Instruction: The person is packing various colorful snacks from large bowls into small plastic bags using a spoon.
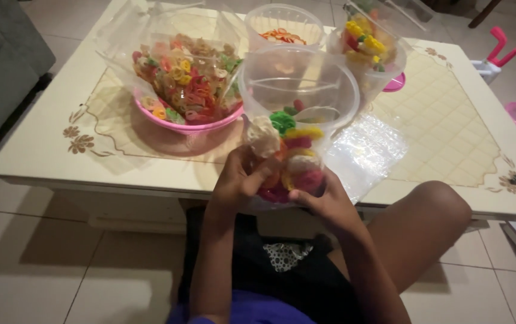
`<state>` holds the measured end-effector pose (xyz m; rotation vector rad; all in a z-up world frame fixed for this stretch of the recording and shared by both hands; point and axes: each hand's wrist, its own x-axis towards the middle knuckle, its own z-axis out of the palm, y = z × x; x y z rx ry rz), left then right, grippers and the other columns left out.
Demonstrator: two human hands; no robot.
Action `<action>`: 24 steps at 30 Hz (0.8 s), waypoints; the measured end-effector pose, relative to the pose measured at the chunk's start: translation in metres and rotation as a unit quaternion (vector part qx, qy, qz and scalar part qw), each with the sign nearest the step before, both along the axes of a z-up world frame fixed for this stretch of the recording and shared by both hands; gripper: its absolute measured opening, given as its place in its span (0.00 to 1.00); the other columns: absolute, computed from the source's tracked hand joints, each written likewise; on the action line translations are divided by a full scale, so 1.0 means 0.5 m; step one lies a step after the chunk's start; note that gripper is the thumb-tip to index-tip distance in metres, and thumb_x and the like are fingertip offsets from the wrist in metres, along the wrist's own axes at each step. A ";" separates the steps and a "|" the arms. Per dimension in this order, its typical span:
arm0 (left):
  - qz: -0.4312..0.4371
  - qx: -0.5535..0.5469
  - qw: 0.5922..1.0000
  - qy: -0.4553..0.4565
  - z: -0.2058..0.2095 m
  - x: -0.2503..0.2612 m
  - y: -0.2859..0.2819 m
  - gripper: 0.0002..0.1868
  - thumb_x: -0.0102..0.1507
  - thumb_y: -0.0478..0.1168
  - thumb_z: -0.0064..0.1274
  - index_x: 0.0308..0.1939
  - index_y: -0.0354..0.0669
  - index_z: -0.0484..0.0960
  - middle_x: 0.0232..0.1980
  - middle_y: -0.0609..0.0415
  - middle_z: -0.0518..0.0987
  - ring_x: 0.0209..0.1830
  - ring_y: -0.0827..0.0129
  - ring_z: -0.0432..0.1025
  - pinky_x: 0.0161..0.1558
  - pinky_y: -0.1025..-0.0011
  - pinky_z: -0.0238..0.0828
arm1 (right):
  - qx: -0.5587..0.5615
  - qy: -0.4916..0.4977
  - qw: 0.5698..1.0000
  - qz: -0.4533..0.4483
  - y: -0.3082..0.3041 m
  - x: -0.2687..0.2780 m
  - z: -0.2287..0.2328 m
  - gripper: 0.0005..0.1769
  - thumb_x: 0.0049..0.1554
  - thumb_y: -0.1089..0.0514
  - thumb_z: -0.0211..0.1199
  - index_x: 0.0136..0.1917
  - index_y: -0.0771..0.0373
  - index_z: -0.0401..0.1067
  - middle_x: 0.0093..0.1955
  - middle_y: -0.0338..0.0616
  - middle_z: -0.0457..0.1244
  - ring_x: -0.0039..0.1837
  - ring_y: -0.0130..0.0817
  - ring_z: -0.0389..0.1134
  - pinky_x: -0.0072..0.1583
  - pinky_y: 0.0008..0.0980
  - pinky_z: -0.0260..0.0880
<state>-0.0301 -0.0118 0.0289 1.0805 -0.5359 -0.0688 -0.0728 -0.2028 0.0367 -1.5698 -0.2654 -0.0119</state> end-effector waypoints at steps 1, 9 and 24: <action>0.039 0.013 0.999 -0.001 -0.007 0.004 -0.003 0.11 0.63 0.34 0.59 0.37 0.27 0.75 0.22 0.43 0.75 0.19 0.67 0.71 0.21 0.71 0.71 | 0.000 0.004 1.000 0.025 -0.020 0.009 -0.011 0.32 0.43 0.59 0.80 0.60 0.66 0.73 0.51 0.49 0.69 0.54 0.36 0.69 0.60 0.41 0.70; 0.007 0.022 1.000 0.000 0.020 -0.017 -0.004 0.15 0.61 0.37 0.64 0.45 0.28 0.81 0.27 0.42 0.81 0.25 0.65 0.78 0.26 0.59 0.82 | 0.017 -0.039 0.999 -0.004 0.013 0.010 0.041 0.17 0.44 0.69 0.75 0.48 0.70 0.77 0.41 0.48 0.68 0.45 0.36 0.69 0.55 0.40 0.74; 0.200 0.084 0.971 -0.097 -0.008 0.012 -0.002 0.05 0.60 0.28 0.61 0.36 0.26 0.84 0.27 0.42 0.79 0.30 0.69 0.72 0.32 0.72 0.74 | 0.056 -0.090 0.994 0.014 0.028 0.064 0.004 0.13 0.51 0.60 0.74 0.43 0.68 0.72 0.31 0.44 0.65 0.33 0.28 0.67 0.34 0.28 0.68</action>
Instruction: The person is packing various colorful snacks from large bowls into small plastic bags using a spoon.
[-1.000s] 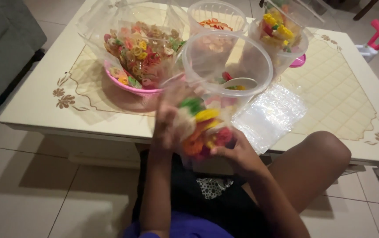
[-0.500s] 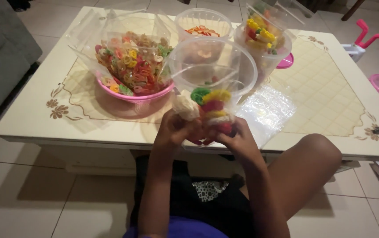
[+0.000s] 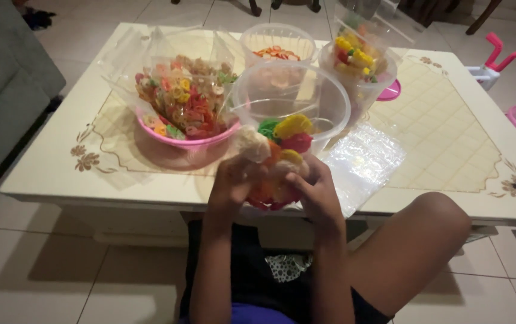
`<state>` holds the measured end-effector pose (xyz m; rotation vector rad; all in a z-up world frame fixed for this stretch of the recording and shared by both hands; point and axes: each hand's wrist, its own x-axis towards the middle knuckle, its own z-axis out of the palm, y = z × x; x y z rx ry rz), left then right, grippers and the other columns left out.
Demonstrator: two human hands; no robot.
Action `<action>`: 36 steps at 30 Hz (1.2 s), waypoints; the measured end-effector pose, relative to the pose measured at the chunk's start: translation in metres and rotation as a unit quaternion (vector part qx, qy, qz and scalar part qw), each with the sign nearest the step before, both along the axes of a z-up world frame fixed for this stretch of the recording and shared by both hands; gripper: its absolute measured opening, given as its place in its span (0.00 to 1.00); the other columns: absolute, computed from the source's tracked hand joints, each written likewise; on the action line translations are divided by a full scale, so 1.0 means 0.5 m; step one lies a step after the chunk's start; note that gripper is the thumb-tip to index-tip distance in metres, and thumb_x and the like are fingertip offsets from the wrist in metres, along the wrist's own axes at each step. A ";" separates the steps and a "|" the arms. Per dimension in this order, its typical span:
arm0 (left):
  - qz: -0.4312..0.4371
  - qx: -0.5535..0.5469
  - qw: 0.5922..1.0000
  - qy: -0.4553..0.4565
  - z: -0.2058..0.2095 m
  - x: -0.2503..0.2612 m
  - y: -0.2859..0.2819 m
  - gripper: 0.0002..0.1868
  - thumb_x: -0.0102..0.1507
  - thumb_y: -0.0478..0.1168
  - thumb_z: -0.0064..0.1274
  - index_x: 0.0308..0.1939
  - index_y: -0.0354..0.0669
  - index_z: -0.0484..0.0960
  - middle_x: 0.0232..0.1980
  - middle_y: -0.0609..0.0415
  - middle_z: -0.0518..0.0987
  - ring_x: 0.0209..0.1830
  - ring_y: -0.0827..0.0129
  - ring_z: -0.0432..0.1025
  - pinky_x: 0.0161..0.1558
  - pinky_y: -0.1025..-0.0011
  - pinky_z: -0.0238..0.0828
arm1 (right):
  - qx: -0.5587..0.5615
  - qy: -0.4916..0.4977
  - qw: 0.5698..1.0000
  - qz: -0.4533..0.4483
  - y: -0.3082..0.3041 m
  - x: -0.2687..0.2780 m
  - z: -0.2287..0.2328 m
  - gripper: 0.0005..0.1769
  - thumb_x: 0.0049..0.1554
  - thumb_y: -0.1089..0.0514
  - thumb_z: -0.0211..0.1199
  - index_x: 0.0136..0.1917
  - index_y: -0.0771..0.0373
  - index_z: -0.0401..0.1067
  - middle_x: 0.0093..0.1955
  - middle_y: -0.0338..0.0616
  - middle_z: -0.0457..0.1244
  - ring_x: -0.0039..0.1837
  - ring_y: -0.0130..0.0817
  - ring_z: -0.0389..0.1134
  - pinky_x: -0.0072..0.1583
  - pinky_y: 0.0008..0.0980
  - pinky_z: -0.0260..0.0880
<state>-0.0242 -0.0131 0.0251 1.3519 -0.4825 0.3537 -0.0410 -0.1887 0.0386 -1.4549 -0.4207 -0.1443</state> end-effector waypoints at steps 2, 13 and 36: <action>-0.041 -0.029 0.998 0.040 -0.002 0.012 -0.011 0.07 0.59 0.31 0.62 0.34 0.27 0.82 0.25 0.43 0.78 0.24 0.68 0.72 0.25 0.71 0.71 | 0.077 -0.002 0.997 0.002 -0.005 0.013 -0.020 0.20 0.49 0.55 0.75 0.48 0.70 0.72 0.31 0.48 0.65 0.30 0.29 0.66 0.30 0.28 0.68; -0.201 -0.064 0.976 0.049 0.023 -0.018 -0.013 0.23 0.58 0.33 0.66 0.53 0.36 0.73 0.40 0.48 0.81 0.39 0.68 0.77 0.39 0.70 0.78 | 0.047 -0.003 0.999 -0.004 -0.039 -0.011 -0.033 0.16 0.52 0.59 0.72 0.53 0.68 0.75 0.41 0.45 0.68 0.43 0.31 0.67 0.49 0.33 0.70; -0.087 0.026 0.993 0.070 0.085 -0.029 -0.030 0.05 0.58 0.34 0.66 0.34 0.36 0.86 0.28 0.53 0.83 0.30 0.76 0.74 0.34 0.77 0.73 | 0.064 0.022 0.994 -0.088 -0.046 0.010 -0.060 0.12 0.52 0.58 0.73 0.43 0.70 0.77 0.37 0.50 0.68 0.39 0.33 0.69 0.45 0.35 0.74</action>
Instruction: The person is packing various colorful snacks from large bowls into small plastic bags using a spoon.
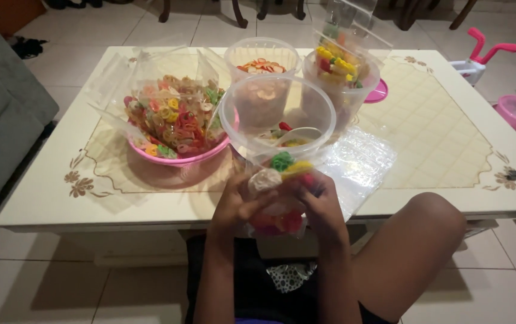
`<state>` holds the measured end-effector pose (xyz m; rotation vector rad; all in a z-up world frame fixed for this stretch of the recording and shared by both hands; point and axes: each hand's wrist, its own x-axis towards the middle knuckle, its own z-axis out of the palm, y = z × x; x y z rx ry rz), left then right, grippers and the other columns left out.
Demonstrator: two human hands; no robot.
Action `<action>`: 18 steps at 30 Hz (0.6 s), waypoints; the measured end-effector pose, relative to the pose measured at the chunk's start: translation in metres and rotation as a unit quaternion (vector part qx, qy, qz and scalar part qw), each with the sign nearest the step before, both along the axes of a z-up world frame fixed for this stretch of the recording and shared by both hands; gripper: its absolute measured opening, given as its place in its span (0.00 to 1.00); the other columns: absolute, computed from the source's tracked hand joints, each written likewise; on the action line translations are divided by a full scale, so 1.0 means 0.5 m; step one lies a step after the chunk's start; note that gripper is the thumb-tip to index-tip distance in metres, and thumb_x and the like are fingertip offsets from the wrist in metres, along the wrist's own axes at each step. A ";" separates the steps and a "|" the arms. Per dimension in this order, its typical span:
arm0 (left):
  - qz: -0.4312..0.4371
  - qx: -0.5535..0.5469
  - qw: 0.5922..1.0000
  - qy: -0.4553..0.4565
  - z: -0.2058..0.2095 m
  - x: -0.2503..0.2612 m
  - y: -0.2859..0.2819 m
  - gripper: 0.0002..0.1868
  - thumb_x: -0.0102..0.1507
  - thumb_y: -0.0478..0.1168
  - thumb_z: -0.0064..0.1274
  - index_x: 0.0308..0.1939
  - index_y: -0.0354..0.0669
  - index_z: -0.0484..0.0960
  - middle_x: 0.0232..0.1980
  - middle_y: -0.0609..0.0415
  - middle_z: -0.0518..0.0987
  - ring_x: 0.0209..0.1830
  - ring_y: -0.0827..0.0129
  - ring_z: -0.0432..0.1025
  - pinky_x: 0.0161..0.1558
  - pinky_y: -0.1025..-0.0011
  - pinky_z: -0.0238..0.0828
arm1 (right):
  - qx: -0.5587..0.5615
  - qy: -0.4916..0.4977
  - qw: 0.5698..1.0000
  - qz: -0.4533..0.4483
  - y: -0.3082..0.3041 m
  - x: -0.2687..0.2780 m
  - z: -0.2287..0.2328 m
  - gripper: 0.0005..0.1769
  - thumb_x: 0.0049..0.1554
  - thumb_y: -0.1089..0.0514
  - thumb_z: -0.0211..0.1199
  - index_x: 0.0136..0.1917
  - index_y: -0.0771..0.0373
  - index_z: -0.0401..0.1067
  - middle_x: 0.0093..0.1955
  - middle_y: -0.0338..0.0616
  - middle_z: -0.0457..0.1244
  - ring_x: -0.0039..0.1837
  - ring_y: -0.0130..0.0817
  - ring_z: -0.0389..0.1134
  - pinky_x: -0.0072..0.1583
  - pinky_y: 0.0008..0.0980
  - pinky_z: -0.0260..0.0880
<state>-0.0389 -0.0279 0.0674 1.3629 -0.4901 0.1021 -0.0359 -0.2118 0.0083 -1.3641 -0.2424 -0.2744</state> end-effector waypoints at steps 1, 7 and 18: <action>-0.004 -0.009 1.000 -0.006 -0.001 0.002 -0.003 0.07 0.57 0.33 0.68 0.36 0.36 0.86 0.29 0.53 0.83 0.31 0.76 0.73 0.37 0.74 0.75 | -0.016 -0.009 1.000 0.021 0.001 -0.009 0.018 0.14 0.54 0.56 0.70 0.47 0.70 0.76 0.38 0.51 0.69 0.40 0.34 0.69 0.46 0.39 0.74; -0.009 -0.038 0.998 -0.038 -0.025 0.018 -0.013 0.18 0.53 0.35 0.72 0.44 0.37 0.85 0.38 0.48 0.83 0.40 0.69 0.75 0.46 0.67 0.77 | 0.032 -0.051 0.998 0.014 0.008 -0.010 0.022 0.30 0.58 0.49 0.65 0.66 0.70 0.65 0.55 0.55 0.66 0.53 0.39 0.67 0.58 0.43 0.71; -0.030 0.003 0.997 -0.071 -0.045 0.013 -0.015 0.27 0.56 0.38 0.71 0.56 0.38 0.78 0.48 0.45 0.84 0.52 0.69 0.74 0.57 0.65 0.74 | 0.051 -0.053 0.997 -0.038 0.002 -0.022 0.025 0.16 0.57 0.59 0.66 0.53 0.72 0.70 0.39 0.54 0.66 0.42 0.37 0.68 0.51 0.38 0.70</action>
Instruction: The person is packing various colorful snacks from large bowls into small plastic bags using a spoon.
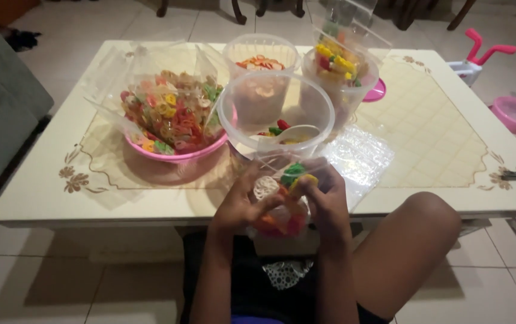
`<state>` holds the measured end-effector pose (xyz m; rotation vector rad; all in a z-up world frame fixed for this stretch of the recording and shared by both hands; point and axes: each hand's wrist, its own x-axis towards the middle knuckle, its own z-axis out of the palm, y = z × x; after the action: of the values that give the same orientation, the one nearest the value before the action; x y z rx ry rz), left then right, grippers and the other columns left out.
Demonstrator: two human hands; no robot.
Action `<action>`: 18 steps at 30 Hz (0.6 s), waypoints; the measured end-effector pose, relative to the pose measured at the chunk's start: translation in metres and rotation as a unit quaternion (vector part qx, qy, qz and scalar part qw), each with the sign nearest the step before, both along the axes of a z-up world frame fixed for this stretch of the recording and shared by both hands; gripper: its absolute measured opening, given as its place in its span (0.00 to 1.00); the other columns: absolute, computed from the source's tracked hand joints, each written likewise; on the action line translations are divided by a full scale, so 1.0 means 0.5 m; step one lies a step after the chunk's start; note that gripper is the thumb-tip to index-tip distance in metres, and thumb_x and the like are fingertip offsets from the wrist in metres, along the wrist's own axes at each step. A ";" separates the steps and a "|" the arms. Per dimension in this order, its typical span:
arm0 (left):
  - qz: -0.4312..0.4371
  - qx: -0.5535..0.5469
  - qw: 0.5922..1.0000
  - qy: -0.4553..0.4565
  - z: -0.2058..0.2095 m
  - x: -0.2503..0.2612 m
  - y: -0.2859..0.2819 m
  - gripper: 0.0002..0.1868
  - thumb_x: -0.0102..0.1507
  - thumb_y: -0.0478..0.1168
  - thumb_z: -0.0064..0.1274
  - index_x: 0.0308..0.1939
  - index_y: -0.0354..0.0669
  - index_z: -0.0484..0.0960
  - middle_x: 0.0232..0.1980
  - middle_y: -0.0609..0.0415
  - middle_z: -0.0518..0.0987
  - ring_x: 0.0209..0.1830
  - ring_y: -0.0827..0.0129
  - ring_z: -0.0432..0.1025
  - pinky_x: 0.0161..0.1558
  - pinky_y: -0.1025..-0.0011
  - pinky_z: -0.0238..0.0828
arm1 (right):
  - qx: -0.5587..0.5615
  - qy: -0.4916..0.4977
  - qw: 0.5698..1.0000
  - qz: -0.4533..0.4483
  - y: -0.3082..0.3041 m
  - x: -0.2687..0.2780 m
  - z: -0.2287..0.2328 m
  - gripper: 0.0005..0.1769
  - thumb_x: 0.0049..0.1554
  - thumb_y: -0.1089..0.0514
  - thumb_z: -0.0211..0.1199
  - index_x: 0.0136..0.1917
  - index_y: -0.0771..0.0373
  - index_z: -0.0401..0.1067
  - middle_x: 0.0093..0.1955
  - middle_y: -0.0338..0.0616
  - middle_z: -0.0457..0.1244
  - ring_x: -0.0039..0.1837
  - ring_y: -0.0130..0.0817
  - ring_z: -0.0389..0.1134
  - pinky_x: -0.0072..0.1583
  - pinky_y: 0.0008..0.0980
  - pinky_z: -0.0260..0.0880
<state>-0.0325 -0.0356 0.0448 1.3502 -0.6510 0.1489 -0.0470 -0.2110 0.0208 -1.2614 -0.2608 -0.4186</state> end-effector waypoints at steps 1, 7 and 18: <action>-0.029 -0.047 0.998 0.042 0.001 -0.003 -0.002 0.28 0.54 0.37 0.72 0.55 0.40 0.77 0.48 0.49 0.84 0.51 0.71 0.75 0.56 0.68 0.74 | -0.019 -0.001 1.000 0.000 -0.010 0.002 -0.015 0.19 0.53 0.58 0.70 0.53 0.70 0.70 0.41 0.53 0.67 0.43 0.36 0.68 0.52 0.37 0.70; 0.028 -0.112 0.982 0.149 -0.022 0.008 -0.024 0.21 0.52 0.32 0.73 0.45 0.34 0.82 0.40 0.46 0.86 0.39 0.71 0.78 0.42 0.71 0.79 | -0.077 -0.015 0.997 -0.003 0.003 -0.014 0.026 0.18 0.58 0.54 0.66 0.56 0.69 0.73 0.48 0.53 0.70 0.52 0.36 0.70 0.59 0.43 0.70; 0.039 -0.153 0.986 0.057 -0.066 0.035 -0.014 0.26 0.58 0.34 0.68 0.59 0.36 0.79 0.52 0.41 0.86 0.56 0.62 0.79 0.57 0.67 0.78 | -0.138 0.048 0.985 0.092 -0.033 0.003 0.002 0.24 0.54 0.58 0.70 0.62 0.67 0.73 0.51 0.55 0.70 0.55 0.42 0.70 0.60 0.51 0.70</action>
<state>-0.0152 -0.0423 0.0118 1.0791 -0.4578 0.2243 -0.0454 -0.2273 0.0216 -1.5089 -0.3603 -0.1649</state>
